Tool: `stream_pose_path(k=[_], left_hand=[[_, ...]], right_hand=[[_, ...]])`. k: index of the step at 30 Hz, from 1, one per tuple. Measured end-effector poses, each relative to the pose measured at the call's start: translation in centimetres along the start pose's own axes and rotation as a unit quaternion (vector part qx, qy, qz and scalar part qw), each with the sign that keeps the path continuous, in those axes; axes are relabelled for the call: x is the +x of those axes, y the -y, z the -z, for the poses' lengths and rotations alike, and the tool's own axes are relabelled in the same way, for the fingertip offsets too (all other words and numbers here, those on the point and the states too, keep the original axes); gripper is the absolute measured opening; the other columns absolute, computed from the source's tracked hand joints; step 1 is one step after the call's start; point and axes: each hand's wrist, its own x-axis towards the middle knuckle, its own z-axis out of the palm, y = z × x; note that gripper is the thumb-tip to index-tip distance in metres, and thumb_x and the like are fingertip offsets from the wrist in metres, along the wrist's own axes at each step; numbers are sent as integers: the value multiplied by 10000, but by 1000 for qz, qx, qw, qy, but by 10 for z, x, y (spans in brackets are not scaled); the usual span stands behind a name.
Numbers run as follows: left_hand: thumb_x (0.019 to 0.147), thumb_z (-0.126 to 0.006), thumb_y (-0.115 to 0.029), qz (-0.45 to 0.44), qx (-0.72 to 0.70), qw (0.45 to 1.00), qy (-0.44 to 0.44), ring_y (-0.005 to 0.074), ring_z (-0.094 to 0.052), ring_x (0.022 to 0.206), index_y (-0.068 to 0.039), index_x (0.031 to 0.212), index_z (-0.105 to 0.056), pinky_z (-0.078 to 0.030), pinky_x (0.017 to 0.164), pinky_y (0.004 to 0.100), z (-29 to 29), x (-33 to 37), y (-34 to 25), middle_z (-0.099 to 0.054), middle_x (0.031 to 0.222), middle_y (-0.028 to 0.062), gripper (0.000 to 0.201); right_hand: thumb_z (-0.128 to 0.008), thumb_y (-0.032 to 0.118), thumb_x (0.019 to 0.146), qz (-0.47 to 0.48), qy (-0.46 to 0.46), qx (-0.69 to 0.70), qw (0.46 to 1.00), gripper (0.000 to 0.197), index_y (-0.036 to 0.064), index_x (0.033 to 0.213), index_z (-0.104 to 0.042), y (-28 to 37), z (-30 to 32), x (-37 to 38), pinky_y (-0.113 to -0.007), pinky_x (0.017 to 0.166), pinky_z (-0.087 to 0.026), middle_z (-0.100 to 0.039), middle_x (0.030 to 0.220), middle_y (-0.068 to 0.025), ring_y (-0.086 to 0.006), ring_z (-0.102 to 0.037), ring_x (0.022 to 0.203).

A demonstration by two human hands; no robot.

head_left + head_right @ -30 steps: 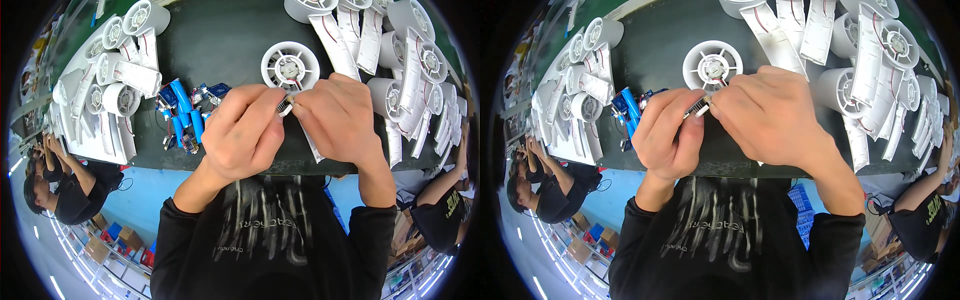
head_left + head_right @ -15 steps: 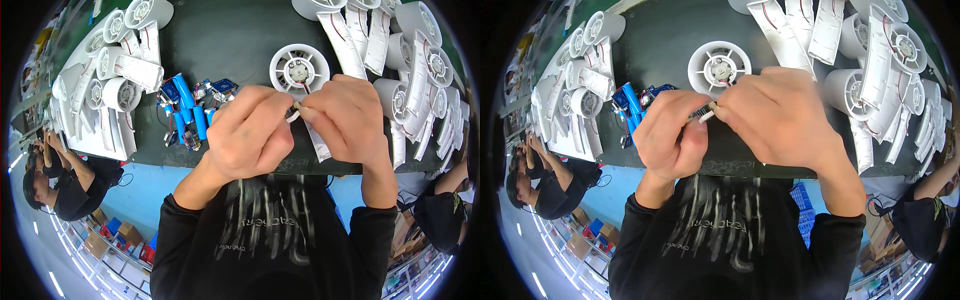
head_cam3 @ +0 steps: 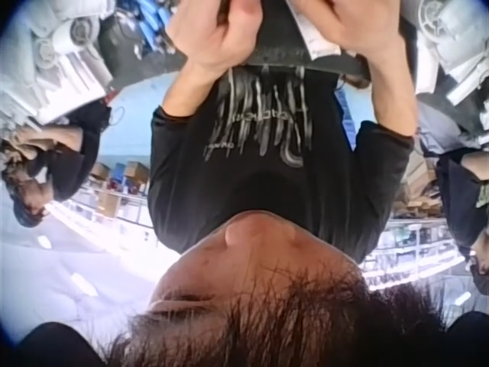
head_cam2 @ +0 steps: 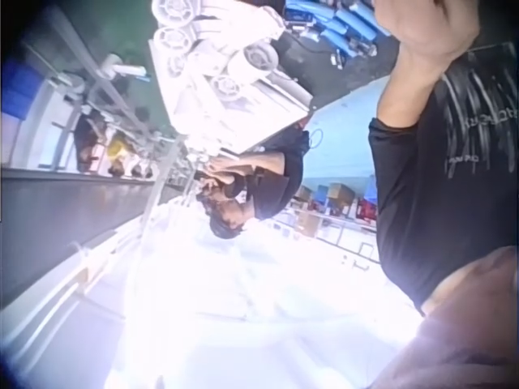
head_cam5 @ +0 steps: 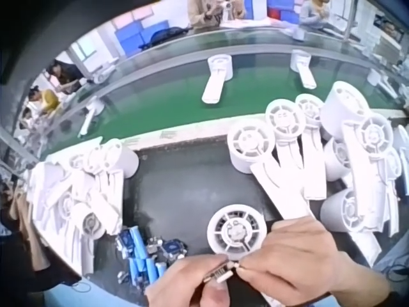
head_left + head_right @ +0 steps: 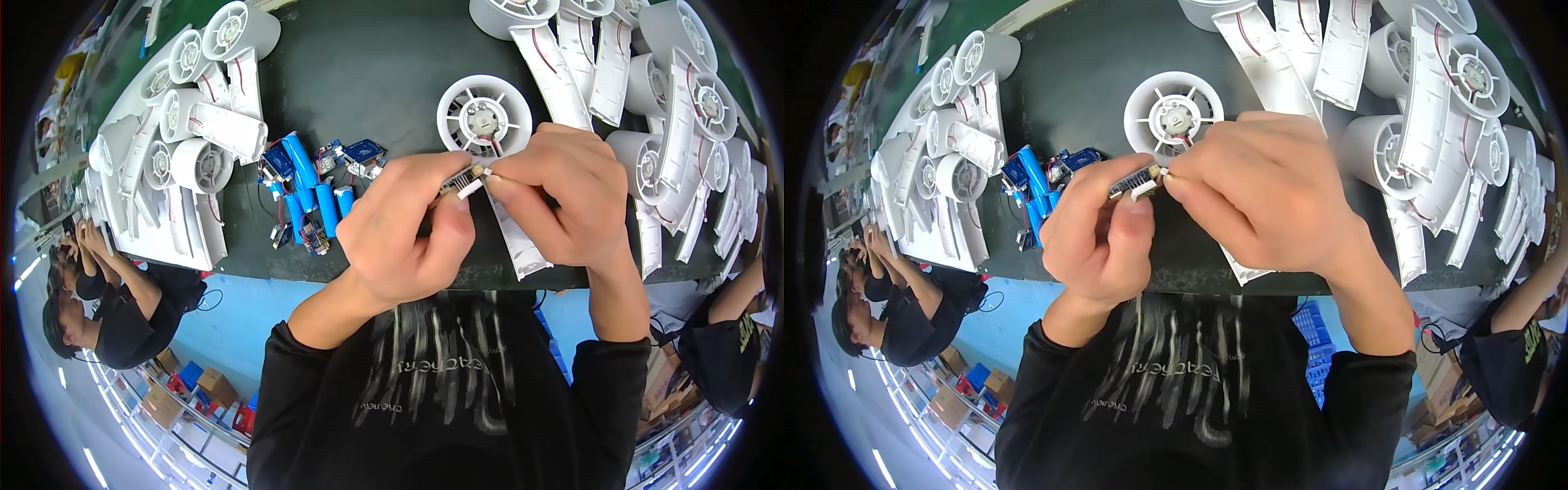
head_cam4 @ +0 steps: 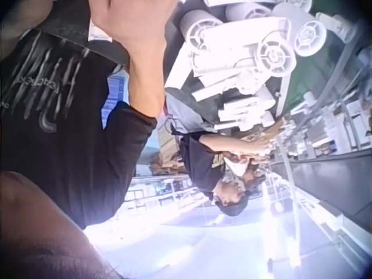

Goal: The person connects wire connectors from fan housings into circuit boards by hand, fits the components into the fan casings, and places assembled fan units onto the conveyor belt.

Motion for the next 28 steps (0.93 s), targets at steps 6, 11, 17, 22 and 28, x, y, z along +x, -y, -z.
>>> stream_pose_path(k=[6,11,17,22,28], left_hand=[[699,-626,84,-10,-11,1000,-8,159,-598,614,87,992,-649,-490,559,238,-3,1,1,-665,841,167,294],[709,-646,80,7,-15,1000,1,173,-620,643,101,1002,-645,-507,582,244,-3,-1,-1,-669,860,180,294],[811,-599,30,-29,-6,1000,7,116,-558,562,123,1018,-638,-411,492,219,-4,1,1,-660,823,161,230],[689,-636,95,-44,-4,998,35,265,-668,723,133,999,-632,-551,653,303,1,4,1,-660,888,224,312],[674,-638,103,-52,-2,998,30,256,-663,715,123,1002,-637,-551,639,307,0,3,4,-660,897,217,329]], right_hand=[[-707,38,706,4,7,-24,1000,101,45,748,-615,1,2,1,-310,450,-366,-587,634,-54,-219,-530,491],[-715,-1,690,14,-18,-17,1000,124,18,775,-627,0,-1,-1,-302,446,-330,-536,582,-51,-198,-436,442],[-713,8,701,34,-24,-46,998,129,14,788,-618,0,-1,-2,-306,446,-328,-532,585,-56,-206,-433,446],[-704,9,712,29,-2,-51,998,114,16,794,-625,2,1,-3,-312,456,-364,-568,608,-68,-215,-483,462],[-701,55,741,-118,33,16,992,103,32,834,-662,12,5,-3,-292,511,-464,-642,668,-66,-205,-613,544]])
